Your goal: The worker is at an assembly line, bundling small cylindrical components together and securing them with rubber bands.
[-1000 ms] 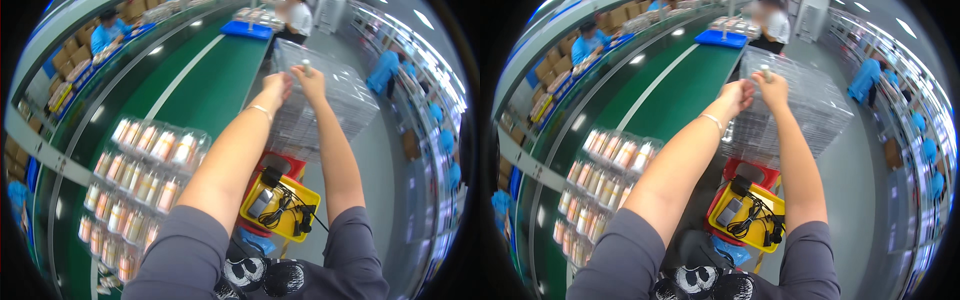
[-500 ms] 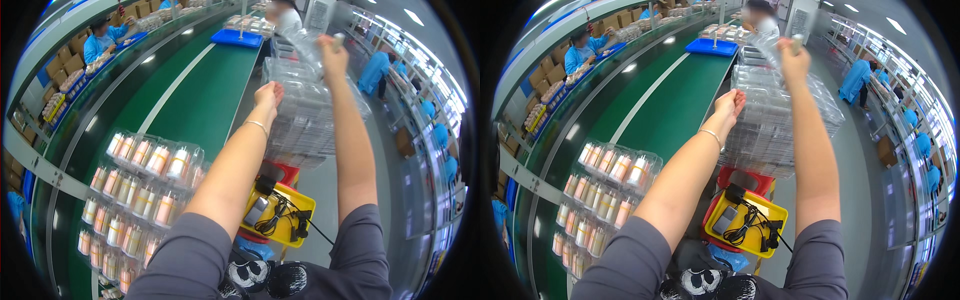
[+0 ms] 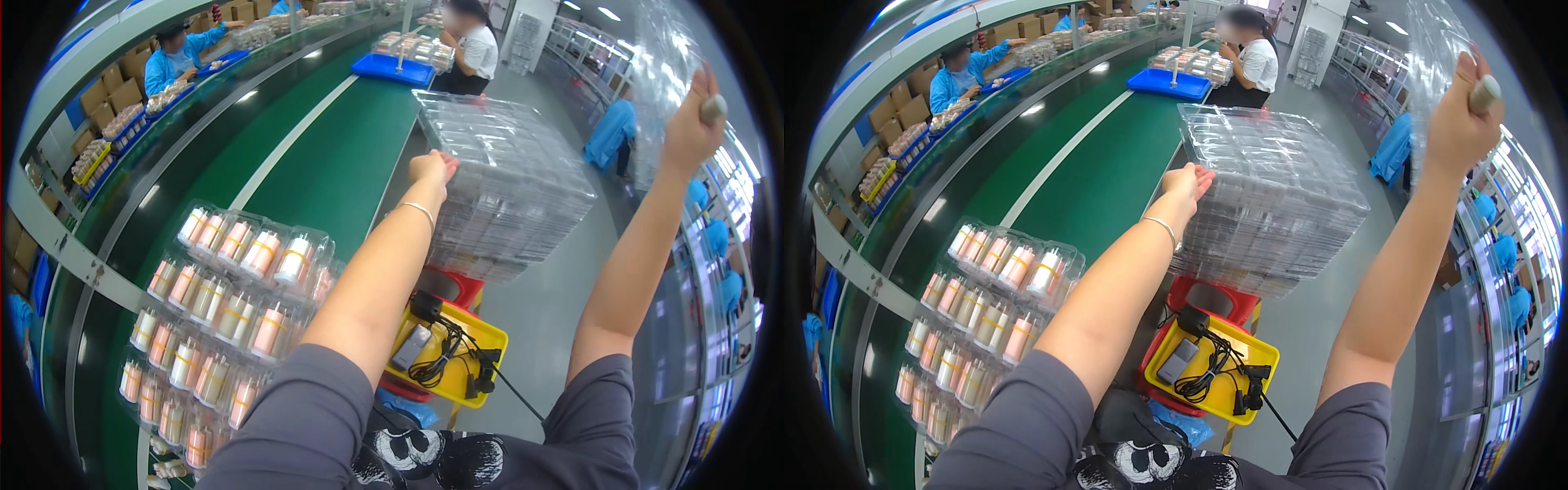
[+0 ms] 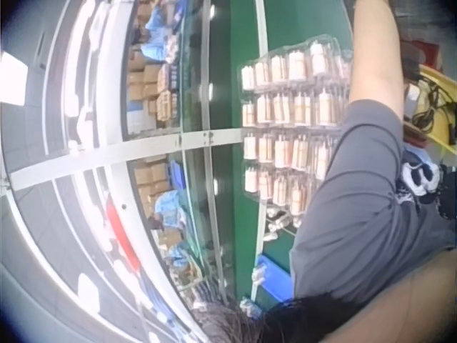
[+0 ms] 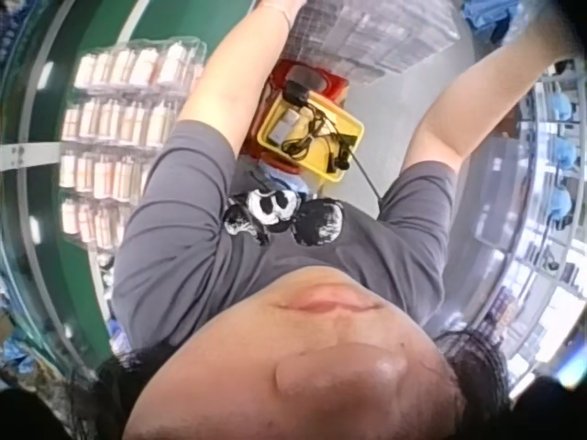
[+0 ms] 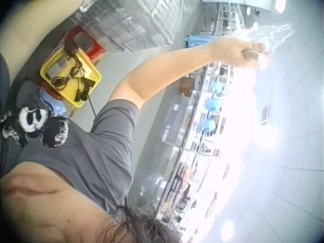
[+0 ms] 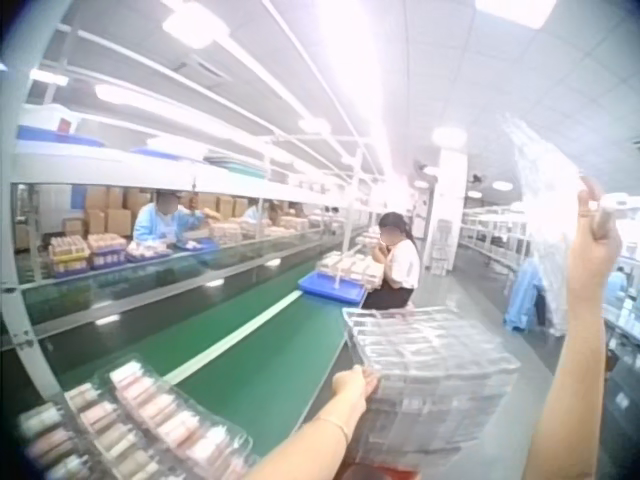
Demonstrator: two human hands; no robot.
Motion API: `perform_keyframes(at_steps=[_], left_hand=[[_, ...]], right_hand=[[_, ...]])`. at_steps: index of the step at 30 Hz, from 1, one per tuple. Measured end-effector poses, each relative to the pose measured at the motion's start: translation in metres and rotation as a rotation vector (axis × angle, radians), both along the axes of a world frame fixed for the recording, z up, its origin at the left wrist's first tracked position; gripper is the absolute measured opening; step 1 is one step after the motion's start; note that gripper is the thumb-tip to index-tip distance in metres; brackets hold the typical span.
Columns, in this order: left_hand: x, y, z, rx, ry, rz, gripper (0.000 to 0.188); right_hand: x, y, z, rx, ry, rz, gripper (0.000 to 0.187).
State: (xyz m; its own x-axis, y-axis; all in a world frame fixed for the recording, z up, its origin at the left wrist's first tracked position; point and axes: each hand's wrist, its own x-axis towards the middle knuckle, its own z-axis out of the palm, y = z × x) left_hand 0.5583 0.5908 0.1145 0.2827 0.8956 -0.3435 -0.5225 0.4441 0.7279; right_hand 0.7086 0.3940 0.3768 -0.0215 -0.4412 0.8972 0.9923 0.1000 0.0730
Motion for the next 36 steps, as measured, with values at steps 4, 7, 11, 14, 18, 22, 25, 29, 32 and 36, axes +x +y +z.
perform_keyframes(at_steps=[4, 7, 11, 14, 18, 22, 25, 29, 32, 36], left_hand=[[-0.018, 0.001, 0.010, 0.153, 0.224, -0.070, 0.036], [-0.021, -0.012, 0.021, 0.599, 0.913, 0.131, 0.057], [-0.022, -0.028, 0.022, 1.486, 1.572, -0.006, 0.062], [-0.021, -0.012, 0.006, 1.435, 1.442, -0.267, 0.056], [-0.023, -0.001, -0.010, 1.505, 1.272, -0.285, 0.051], [-0.017, -0.032, 0.009, 1.384, 1.334, -0.363, 0.057], [-0.036, -0.042, 0.000, 1.540, 1.348, 0.031, 0.059], [-0.062, -0.065, 0.001, 1.558, 1.277, 0.249, 0.061], [-0.089, -0.097, 0.002, 1.457, 1.329, 0.112, 0.051], [-0.123, -0.176, 0.013, 1.204, 1.465, -0.327, 0.047]], right_hand=[[-0.048, -0.016, -0.011, -0.189, 0.041, 0.198, 0.020], [-0.077, -0.015, -0.020, -0.168, 0.022, 0.160, 0.018], [-0.090, -0.028, -0.038, -0.170, 0.111, 0.154, 0.020], [-0.106, -0.034, -0.040, -0.173, 0.077, 0.161, 0.020], [-0.123, -0.032, -0.040, -0.151, -0.076, 0.268, 0.017], [-0.139, -0.036, -0.053, -0.175, 0.005, 0.309, 0.020], [-0.154, -0.037, -0.058, -0.232, 0.067, 0.385, 0.022], [-0.169, -0.036, -0.062, -0.178, -0.059, 0.488, 0.023], [-0.181, -0.042, -0.074, -0.211, 0.022, 0.611, 0.030], [-0.191, -0.059, -0.101, -0.261, 0.181, 0.798, 0.043]])
